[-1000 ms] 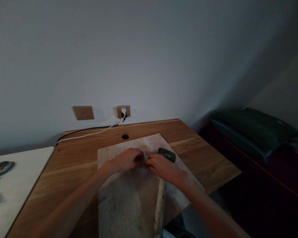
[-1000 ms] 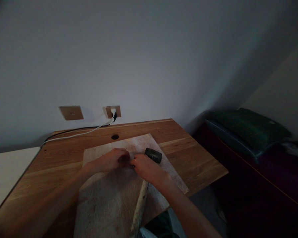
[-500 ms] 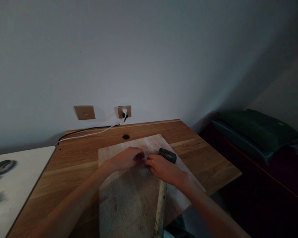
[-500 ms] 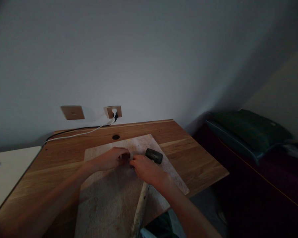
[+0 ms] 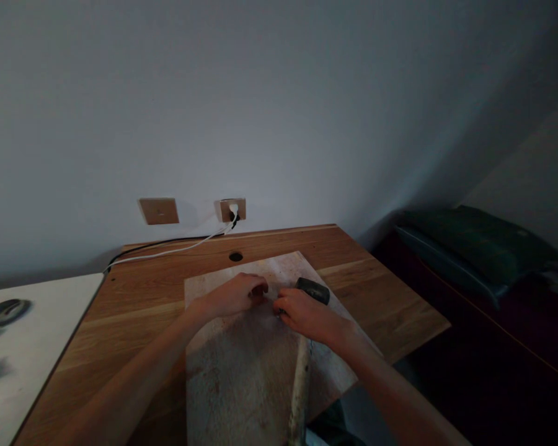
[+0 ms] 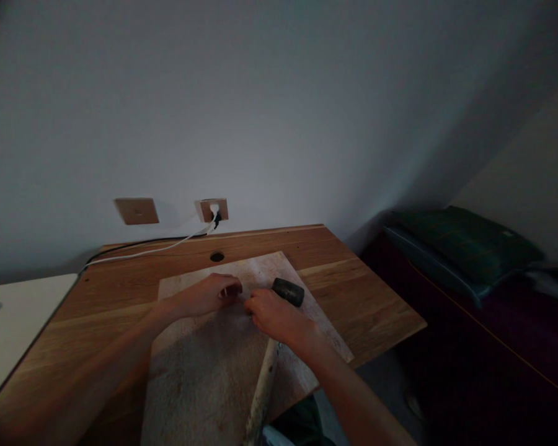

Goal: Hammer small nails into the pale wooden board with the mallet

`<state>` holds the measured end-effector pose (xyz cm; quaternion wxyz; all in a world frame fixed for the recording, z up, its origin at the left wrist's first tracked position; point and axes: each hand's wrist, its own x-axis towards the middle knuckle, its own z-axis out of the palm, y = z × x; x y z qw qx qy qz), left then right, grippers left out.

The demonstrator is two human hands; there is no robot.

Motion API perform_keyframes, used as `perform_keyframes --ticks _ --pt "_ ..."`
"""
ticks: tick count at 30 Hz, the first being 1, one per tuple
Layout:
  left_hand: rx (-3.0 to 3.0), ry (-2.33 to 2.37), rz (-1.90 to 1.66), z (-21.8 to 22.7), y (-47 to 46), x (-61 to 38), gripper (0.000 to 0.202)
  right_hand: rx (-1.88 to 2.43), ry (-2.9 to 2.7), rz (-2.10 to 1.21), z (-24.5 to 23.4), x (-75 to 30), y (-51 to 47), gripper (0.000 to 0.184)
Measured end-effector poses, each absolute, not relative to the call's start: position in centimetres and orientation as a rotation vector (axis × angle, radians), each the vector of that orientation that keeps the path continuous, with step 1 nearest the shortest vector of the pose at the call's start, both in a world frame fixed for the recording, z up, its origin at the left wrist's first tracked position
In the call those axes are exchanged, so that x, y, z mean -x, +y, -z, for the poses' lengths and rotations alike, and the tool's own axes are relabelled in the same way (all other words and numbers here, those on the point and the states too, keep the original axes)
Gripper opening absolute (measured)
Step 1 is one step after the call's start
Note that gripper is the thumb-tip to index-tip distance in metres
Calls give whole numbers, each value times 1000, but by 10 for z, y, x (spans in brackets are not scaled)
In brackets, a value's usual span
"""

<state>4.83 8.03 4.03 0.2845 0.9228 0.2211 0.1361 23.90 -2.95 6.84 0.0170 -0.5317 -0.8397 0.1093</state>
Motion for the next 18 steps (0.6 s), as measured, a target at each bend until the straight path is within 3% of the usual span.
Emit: perform_keyframes --ticks 18 --pt "-2524 598 -405 -48 86 -40 12 1634 -2556 -411 -67 -239 -28 24"
